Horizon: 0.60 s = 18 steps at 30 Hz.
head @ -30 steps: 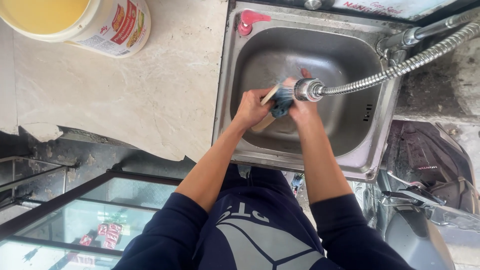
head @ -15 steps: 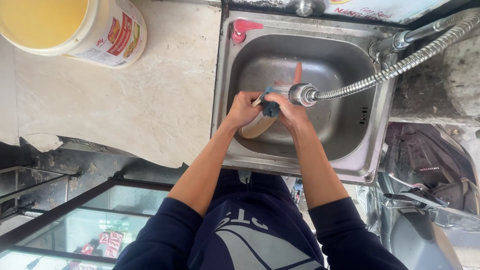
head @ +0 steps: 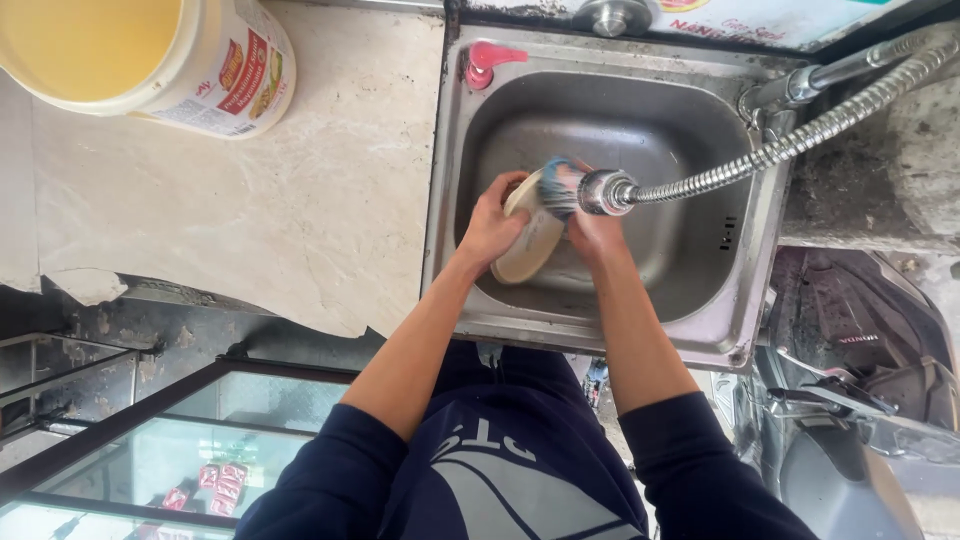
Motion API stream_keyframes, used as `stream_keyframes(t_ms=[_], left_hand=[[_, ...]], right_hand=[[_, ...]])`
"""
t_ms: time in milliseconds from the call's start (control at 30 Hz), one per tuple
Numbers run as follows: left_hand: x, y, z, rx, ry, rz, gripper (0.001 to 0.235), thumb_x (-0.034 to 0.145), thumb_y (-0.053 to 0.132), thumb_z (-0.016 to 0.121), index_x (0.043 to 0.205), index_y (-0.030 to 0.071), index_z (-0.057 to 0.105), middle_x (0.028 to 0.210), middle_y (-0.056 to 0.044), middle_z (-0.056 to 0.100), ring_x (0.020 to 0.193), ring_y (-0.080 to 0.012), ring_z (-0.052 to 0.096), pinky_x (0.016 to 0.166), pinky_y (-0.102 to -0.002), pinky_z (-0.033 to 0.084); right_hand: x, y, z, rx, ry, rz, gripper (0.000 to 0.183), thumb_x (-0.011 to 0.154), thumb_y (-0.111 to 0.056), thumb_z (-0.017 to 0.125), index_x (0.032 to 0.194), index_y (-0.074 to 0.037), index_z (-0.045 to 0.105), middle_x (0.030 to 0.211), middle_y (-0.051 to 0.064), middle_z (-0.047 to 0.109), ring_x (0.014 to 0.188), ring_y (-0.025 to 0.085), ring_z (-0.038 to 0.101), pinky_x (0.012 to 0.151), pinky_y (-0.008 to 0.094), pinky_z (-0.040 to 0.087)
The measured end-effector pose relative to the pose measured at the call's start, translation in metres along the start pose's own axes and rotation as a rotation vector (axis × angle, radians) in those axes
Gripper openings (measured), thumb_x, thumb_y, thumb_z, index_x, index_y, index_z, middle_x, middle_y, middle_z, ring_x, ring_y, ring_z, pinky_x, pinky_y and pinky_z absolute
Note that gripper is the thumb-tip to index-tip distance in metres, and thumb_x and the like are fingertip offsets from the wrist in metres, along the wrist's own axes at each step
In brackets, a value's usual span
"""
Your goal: Washing and rinsing plastic containers and buckets in a sink, then wiping down the sink area.
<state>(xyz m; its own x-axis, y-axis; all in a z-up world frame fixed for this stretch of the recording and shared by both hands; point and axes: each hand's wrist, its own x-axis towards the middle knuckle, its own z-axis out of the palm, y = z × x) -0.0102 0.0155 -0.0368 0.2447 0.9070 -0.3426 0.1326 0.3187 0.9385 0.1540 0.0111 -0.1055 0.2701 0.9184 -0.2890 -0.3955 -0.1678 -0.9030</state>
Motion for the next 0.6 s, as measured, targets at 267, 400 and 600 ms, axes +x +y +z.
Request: stream_keyframes(t_ms=[267,400,600], left_hand=[[0.028,-0.054,0.006,0.247,0.016,-0.162,0.014,0.067,0.017,0.077,0.076,0.028,0.080,0.064,0.007,0.068,0.064,-0.0099,0.065,0.063,-0.028,0.051],[0.003,-0.014,0.012,0.151,0.035,-0.001,0.036,0.077,0.010,0.078,0.110,0.023,0.082,0.105,-0.005,0.080,0.105,-0.0250,0.073,0.087,-0.034,0.056],[-0.005,0.002,0.017,0.045,0.033,0.049,0.036,0.079,0.012,0.079,0.112,0.027,0.081,0.107,0.000,0.079,0.109,-0.0167,0.069,0.091,-0.031,0.056]], right_hand=[[-0.041,-0.058,0.039,-0.423,-0.031,-0.101,0.044,0.089,-0.016,0.083,0.128,-0.014,0.064,0.107,0.009,0.070,0.100,0.017,0.069,0.092,0.036,0.057],[-0.026,-0.056,0.021,-0.459,-0.002,-0.016,0.044,0.088,-0.016,0.082,0.128,-0.013,0.065,0.110,0.012,0.069,0.103,0.021,0.068,0.093,0.038,0.056],[-0.006,-0.047,0.009,-0.517,0.041,0.132,0.044,0.086,-0.015,0.079,0.128,-0.010,0.066,0.116,0.016,0.068,0.109,0.028,0.065,0.096,0.044,0.054]])
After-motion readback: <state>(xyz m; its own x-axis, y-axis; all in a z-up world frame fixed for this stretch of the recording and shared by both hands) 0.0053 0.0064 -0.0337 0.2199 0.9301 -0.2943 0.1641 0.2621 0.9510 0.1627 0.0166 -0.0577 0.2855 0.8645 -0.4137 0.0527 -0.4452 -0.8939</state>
